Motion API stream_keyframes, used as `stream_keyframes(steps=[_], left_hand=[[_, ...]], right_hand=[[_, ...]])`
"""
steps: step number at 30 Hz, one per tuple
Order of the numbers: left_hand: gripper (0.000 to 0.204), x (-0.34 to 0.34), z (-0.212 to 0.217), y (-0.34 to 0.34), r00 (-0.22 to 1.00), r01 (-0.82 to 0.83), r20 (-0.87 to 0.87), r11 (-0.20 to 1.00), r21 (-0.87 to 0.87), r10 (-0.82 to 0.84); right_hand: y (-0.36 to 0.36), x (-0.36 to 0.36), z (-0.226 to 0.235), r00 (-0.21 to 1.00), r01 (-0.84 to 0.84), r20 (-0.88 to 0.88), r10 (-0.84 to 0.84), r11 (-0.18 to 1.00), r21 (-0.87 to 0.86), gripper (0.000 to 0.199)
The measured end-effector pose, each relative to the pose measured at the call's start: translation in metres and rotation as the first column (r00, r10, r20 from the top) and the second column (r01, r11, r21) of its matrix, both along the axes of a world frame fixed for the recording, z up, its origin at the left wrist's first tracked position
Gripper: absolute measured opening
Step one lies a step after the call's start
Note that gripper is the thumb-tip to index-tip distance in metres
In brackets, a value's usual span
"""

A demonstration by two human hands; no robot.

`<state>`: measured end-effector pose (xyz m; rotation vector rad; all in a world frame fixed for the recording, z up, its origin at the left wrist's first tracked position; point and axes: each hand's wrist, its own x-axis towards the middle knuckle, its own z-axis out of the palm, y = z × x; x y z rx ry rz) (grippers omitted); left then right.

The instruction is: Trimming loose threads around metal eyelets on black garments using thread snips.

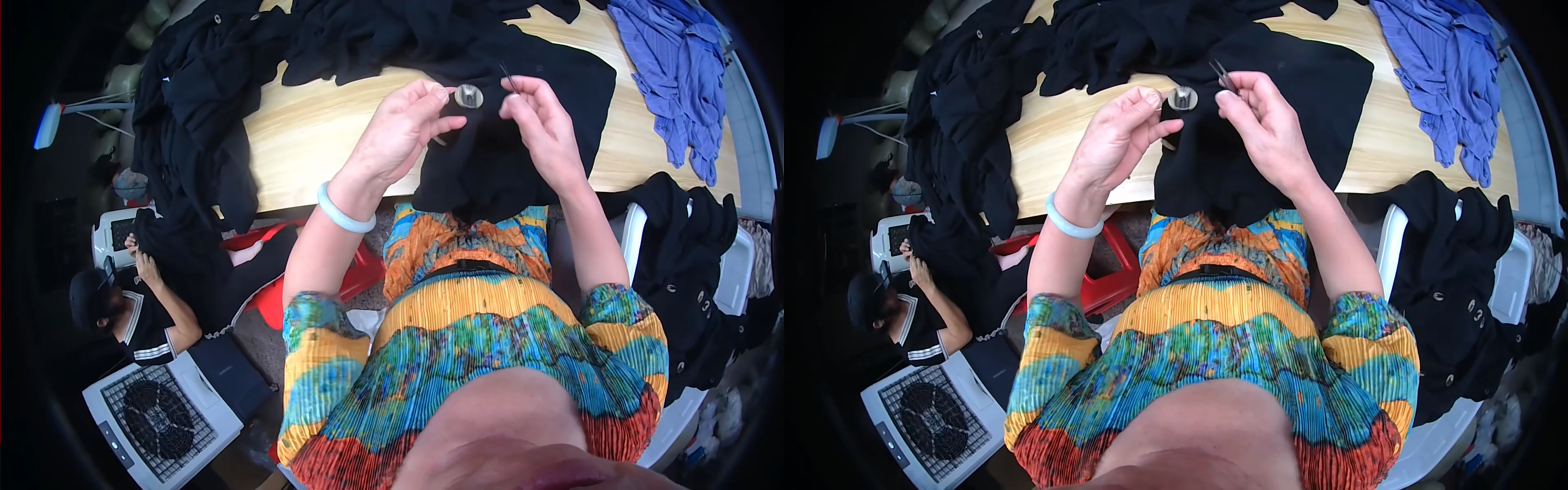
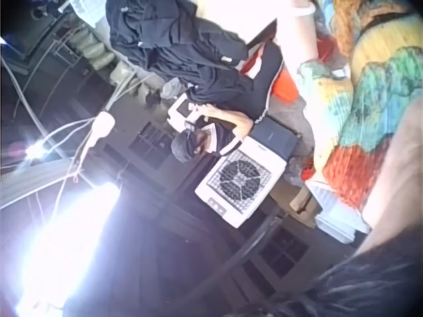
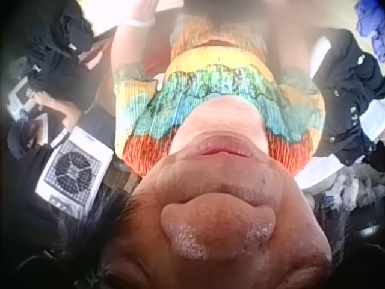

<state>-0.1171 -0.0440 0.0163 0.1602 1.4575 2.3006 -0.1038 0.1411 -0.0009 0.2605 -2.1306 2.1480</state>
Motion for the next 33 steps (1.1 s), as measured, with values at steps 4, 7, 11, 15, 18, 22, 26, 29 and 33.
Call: stream_keyframes(steps=[4,7,11,15,18,22,26,29,33], left_hand=[[0.011,0.000,-0.006,0.004,0.999,-0.006,-0.036,0.997,0.083,0.009],[0.011,0.000,-0.007,0.011,0.997,-0.012,-0.076,0.995,0.095,0.019],[0.011,0.007,-0.009,0.020,0.995,-0.028,-0.094,0.998,0.051,0.033],[0.011,0.010,-0.012,0.024,0.983,-0.029,-0.176,0.997,0.068,0.040],[0.011,0.010,-0.020,0.023,0.967,-0.028,-0.251,1.000,-0.001,0.027],[0.011,0.012,-0.023,0.020,0.916,-0.054,-0.402,0.991,-0.125,-0.001],[0.010,0.011,-0.025,0.015,0.986,-0.033,-0.154,0.986,0.165,0.059],[0.010,0.004,-0.035,-0.003,0.992,-0.040,-0.098,0.948,0.315,0.074],[0.011,0.012,-0.026,0.001,0.981,-0.171,-0.060,0.973,0.158,0.182]], right_hand=[[0.006,0.027,0.022,0.930,-0.249,0.242,0.278,0.958,-0.142,0.023],[0.001,0.029,0.021,0.878,-0.295,0.333,0.343,0.937,-0.187,0.025],[-0.001,0.024,0.015,0.830,-0.291,0.389,0.399,0.906,-0.308,0.029],[-0.002,0.021,0.014,0.827,-0.279,0.390,0.405,0.898,-0.341,0.029],[-0.002,0.019,0.012,0.820,-0.279,0.397,0.413,0.893,-0.354,0.028],[-0.003,0.019,0.010,0.820,-0.257,0.410,0.399,0.897,-0.359,0.025],[-0.002,0.021,0.004,0.845,-0.319,0.368,0.389,0.918,-0.236,0.022],[-0.002,0.028,0.007,0.862,-0.392,0.298,0.409,0.912,-0.120,0.020],[0.001,0.028,-0.005,0.951,-0.264,0.154,0.270,0.963,-0.059,0.016]])
